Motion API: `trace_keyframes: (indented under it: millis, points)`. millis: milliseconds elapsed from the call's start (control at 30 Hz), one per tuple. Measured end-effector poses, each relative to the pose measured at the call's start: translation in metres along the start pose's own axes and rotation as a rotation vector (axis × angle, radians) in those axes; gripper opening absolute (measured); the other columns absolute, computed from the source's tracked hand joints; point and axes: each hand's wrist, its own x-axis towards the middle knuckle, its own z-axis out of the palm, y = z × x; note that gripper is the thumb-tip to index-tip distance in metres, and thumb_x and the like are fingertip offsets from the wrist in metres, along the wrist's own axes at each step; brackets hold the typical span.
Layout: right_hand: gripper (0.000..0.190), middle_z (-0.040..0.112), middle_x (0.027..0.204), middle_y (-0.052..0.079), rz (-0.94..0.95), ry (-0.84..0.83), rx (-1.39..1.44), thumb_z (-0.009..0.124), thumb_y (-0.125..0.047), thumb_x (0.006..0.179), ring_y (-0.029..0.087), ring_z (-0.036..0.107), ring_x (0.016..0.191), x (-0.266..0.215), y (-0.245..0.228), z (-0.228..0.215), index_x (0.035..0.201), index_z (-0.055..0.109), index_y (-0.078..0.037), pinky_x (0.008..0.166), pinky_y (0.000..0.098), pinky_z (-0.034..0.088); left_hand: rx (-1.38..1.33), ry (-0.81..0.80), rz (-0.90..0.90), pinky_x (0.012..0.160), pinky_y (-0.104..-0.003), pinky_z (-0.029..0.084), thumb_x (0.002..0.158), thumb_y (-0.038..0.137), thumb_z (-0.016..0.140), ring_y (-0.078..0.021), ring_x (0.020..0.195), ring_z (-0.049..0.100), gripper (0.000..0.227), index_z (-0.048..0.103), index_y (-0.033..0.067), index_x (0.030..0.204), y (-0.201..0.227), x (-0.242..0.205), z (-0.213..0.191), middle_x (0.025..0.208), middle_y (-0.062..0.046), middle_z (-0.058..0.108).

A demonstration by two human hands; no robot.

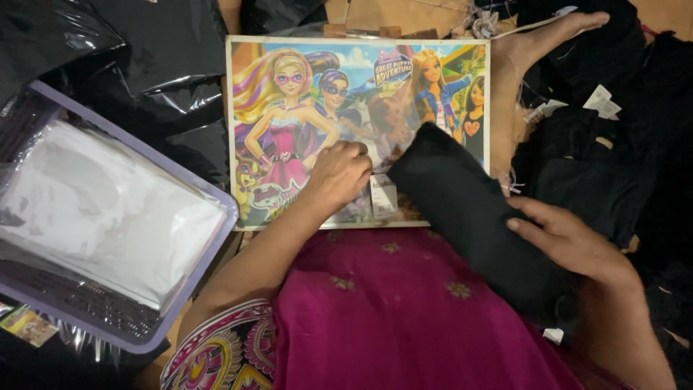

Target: The person repeatedly folds black garments and places them into clear plastic bags. They smooth the items inside the bags and set the packaged units aside on a pile to the left.

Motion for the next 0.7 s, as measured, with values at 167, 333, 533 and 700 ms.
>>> trace_keyframes:
  millis: [167,333,533,700]
  points:
    - [0.049,0.066,0.142,-0.004,-0.093,-0.112,-0.154,0.056,-0.031,0.097,0.011,0.060,0.129,0.025,-0.010,0.016,0.143,0.061,-0.016,0.108,0.0282,0.044,-0.422,-0.059,-0.267,0.077,-0.048,0.050,0.100,0.017,0.056,-0.0375,0.091,0.064,0.023,0.069,0.0021,0.090,-0.007,0.012,-0.007,0.095,-0.016,0.067]
    - [0.043,0.070,0.133,-0.002,-0.128,-0.198,-0.023,0.053,-0.026,0.100,0.012,0.063,0.122,0.052,0.001,0.022,0.141,0.061,-0.015,0.106,0.0274,0.046,-0.358,0.109,-0.377,0.069,-0.042,0.053,0.098,0.020,0.055,-0.0277,0.101,0.066,0.018,0.070,0.0087,0.097,-0.005,0.024,-0.046,0.113,-0.009,0.067]
    - [0.034,0.077,0.096,0.005,-0.328,-0.048,0.133,0.057,-0.018,0.104,0.015,0.066,0.091,0.077,0.003,0.030,0.135,0.068,-0.008,0.091,0.0399,0.055,-0.093,0.383,-0.126,0.081,-0.036,0.058,0.093,0.028,0.068,-0.0260,0.099,0.071,0.014,0.063,0.0152,0.091,-0.005,0.021,-0.010,0.118,-0.006,0.069]
    - [0.036,0.073,0.099,0.007,-0.313,0.005,0.205,0.059,-0.019,0.104,0.017,0.065,0.093,0.103,0.022,0.045,0.137,0.065,-0.005,0.088,0.0411,0.054,-0.122,0.402,-0.056,0.081,-0.035,0.058,0.089,0.022,0.072,-0.0252,0.101,0.072,0.012,0.065,0.0136,0.088,0.013,0.025,-0.006,0.119,-0.005,0.072]
